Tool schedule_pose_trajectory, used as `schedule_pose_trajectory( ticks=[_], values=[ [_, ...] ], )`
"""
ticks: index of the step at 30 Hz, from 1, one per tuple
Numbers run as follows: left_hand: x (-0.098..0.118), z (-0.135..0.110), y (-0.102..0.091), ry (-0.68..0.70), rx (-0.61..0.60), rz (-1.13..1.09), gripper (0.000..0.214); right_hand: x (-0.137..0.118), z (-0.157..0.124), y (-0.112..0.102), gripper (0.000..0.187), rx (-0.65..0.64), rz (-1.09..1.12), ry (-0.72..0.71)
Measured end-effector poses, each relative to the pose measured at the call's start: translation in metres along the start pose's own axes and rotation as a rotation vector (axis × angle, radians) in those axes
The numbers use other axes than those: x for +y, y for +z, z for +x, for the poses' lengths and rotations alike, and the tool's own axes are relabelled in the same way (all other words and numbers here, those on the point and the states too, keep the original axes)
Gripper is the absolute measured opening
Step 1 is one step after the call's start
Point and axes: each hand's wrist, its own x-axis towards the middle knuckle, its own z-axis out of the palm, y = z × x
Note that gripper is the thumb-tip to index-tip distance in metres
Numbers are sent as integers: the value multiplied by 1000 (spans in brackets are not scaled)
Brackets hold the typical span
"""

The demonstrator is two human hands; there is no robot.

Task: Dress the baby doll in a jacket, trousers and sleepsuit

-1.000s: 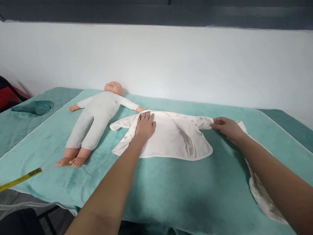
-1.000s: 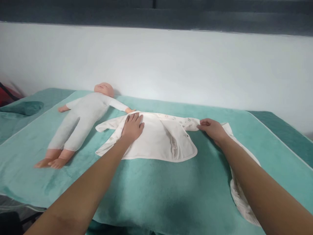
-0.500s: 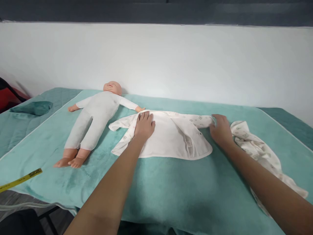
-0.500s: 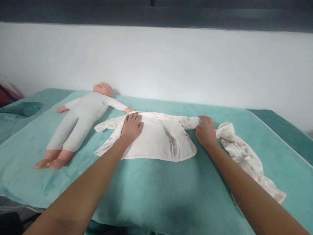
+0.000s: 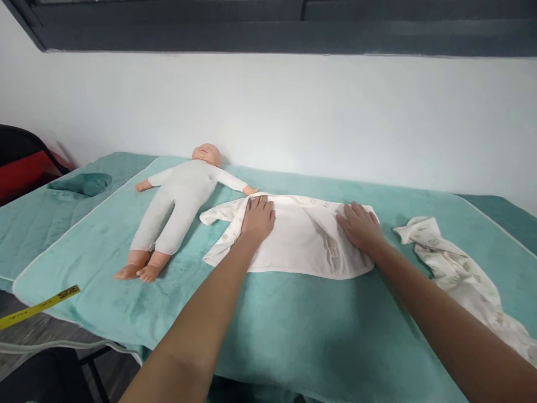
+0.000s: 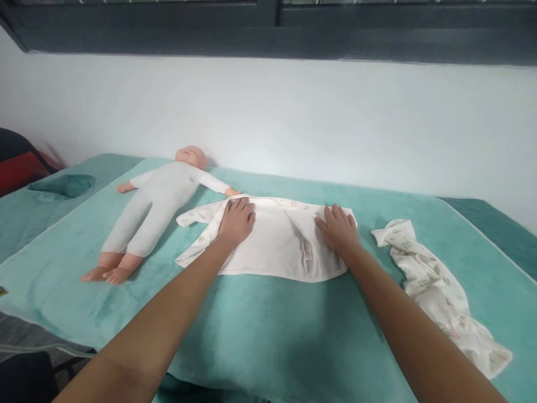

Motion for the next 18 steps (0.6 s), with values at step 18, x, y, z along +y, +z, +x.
schedule_pose_trajectory(
  ticks=[18],
  values=[
    [-114,-63,-65,-132,81,-41,47,-204,-32,11,55,-75,175,-526]
  ],
)
